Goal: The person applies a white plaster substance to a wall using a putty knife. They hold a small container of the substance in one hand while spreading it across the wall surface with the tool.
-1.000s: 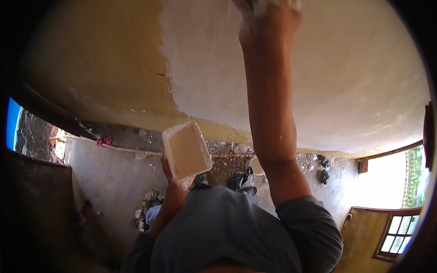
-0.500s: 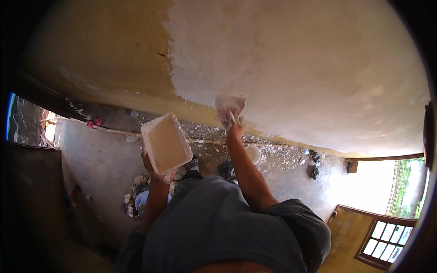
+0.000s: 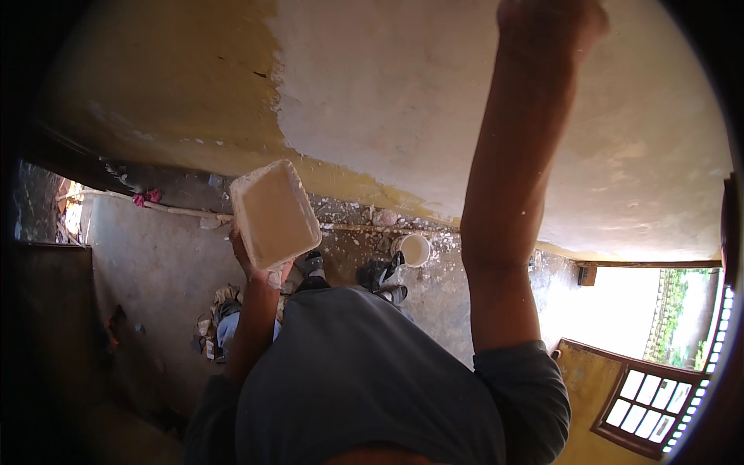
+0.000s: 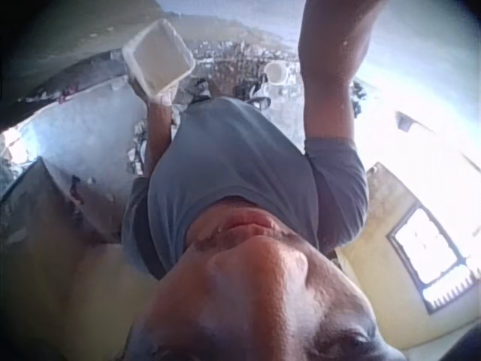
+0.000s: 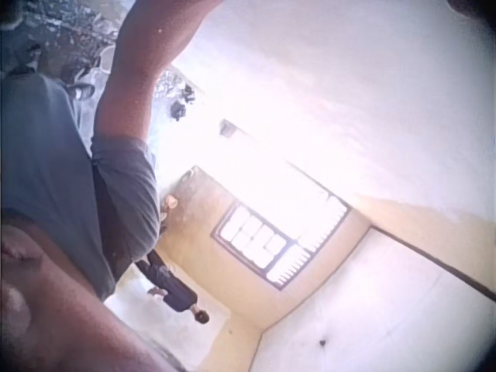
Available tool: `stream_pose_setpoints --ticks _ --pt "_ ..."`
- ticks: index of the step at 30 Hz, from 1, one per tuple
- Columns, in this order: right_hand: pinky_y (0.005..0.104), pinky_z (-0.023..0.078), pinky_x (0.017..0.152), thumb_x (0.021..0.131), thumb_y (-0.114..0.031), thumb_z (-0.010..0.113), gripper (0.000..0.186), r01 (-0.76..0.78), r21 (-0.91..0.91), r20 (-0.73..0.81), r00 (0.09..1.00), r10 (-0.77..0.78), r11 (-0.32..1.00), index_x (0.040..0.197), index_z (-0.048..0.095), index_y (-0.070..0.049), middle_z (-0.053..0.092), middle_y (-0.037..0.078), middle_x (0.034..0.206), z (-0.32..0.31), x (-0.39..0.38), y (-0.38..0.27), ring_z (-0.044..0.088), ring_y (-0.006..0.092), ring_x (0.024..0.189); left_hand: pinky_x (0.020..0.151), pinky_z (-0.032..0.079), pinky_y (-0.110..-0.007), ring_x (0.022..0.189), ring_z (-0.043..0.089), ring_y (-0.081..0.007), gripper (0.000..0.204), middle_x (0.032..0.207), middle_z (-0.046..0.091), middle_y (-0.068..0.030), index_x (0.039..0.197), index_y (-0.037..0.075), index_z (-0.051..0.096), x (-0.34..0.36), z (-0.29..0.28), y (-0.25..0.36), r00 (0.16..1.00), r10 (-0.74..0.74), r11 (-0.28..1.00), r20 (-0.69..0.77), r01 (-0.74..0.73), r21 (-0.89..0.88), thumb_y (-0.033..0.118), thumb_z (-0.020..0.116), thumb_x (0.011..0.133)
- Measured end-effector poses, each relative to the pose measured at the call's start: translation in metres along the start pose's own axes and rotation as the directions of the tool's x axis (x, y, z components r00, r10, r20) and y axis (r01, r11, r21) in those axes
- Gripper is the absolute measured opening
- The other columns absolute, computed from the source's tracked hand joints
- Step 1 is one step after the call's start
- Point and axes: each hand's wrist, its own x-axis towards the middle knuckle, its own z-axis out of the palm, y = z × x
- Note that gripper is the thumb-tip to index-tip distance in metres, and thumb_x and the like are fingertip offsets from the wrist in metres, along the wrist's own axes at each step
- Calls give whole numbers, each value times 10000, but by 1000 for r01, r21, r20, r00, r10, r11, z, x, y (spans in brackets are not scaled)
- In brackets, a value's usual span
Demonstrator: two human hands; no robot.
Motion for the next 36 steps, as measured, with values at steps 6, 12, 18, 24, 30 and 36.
stream_pose_setpoints --ticks 6,12,18,24,30,36 --pt "392 610 772 875 -133 738 477 -481 53 -379 801 463 875 1270 568 73 635 136 1186 -97 -162 83 676 241 1017 545 607 -388 870 700 -214 529 1087 658 -26 1273 161 562 -5 -25 -2 992 91 990 -93 -80 115 579 434 976" --pt "334 562 708 883 -132 758 345 -817 185 -624 332 708 546 1189 615 -59 648 64 1018 -248 -372 145 619 163 847 634 614 -405 957 687 -224 537 1131 650 -37 1311 161 538 -16 -10 2 998 56 991 -17 -53 126 573 415 990" --pt "387 574 809 908 -6 645 611 -804 204 -502 403 765 558 1461 435 -158 621 55 1182 -251 -389 80 650 213 1005 862 580 -502 1142 634 -256 624 1271 620 -26 1417 190 486 -14 -36 -2 985 93 990 -143 -77 116 611 437 960" --pt "430 576 838 916 -25 629 600 -322 276 -160 914 374 906 1459 395 -128 622 87 1198 -93 -126 -24 654 226 1022 882 561 -537 1154 625 -286 646 1331 597 -41 1435 192 482 1 -15 1 984 -29 998 173 21 52 599 468 933" --pt "457 583 826 907 -63 664 454 -19 114 5 1000 18 993 1329 497 -34 633 139 1197 -32 48 -71 663 248 1029 885 564 -526 1144 629 -279 616 1303 605 -44 1408 182 502 4 12 -13 983 -122 992 134 124 -6 588 466 947" --pt "483 589 813 898 -100 699 354 -201 53 -363 909 206 978 1198 600 60 643 192 1197 -87 -83 13 673 271 1036 851 580 -510 1096 646 -262 542 1214 640 -44 1324 163 557 -11 -6 -1 921 -202 976 333 217 -8 556 469 962"
